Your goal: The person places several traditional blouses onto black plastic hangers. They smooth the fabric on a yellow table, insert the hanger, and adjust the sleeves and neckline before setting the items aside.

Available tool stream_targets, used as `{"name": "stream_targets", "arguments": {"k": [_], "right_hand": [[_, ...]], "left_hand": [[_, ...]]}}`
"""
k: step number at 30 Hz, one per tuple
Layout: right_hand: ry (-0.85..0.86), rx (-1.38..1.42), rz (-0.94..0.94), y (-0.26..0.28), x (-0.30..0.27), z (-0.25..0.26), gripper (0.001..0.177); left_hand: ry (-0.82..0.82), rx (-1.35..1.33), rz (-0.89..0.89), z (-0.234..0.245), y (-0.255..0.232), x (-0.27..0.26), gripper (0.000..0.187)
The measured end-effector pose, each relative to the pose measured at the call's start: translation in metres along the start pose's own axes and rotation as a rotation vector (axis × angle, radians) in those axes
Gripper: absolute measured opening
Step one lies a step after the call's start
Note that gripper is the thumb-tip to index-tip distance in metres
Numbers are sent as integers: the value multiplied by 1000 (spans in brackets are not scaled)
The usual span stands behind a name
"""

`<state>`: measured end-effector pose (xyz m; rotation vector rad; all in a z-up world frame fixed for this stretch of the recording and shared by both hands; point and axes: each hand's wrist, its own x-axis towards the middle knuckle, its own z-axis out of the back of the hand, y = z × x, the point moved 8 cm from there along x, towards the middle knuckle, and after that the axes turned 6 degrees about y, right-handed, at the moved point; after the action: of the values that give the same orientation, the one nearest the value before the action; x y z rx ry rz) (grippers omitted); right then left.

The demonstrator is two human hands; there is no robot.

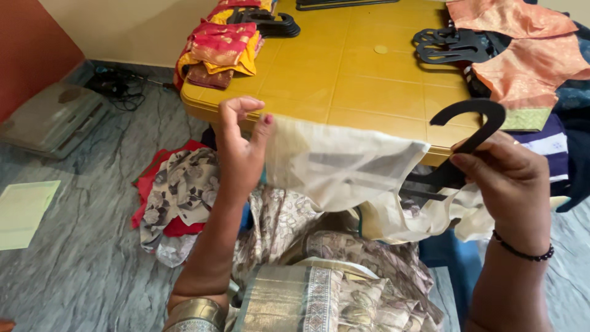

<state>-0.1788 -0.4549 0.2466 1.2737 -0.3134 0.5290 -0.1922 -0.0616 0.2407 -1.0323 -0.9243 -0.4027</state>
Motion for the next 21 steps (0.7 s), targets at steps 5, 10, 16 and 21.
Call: {"name": "stream_targets", "arguments": {"k": [5, 10, 16, 21], "right_hand": [[61, 6, 7, 4, -1, -21, 14], [174, -25, 94, 18, -2, -46, 13], [198, -232, 89, 20, -4, -58, 12], [178, -194, 86, 19, -2, -57, 13]], "left_hand": [[199, 342, -292, -34, -59, -17, 27], [361, 222, -361, -81, -81, -36, 35], [371, 18, -231, -82, -79, -38, 10], [321, -22, -145, -72, -72, -31, 10]]}}
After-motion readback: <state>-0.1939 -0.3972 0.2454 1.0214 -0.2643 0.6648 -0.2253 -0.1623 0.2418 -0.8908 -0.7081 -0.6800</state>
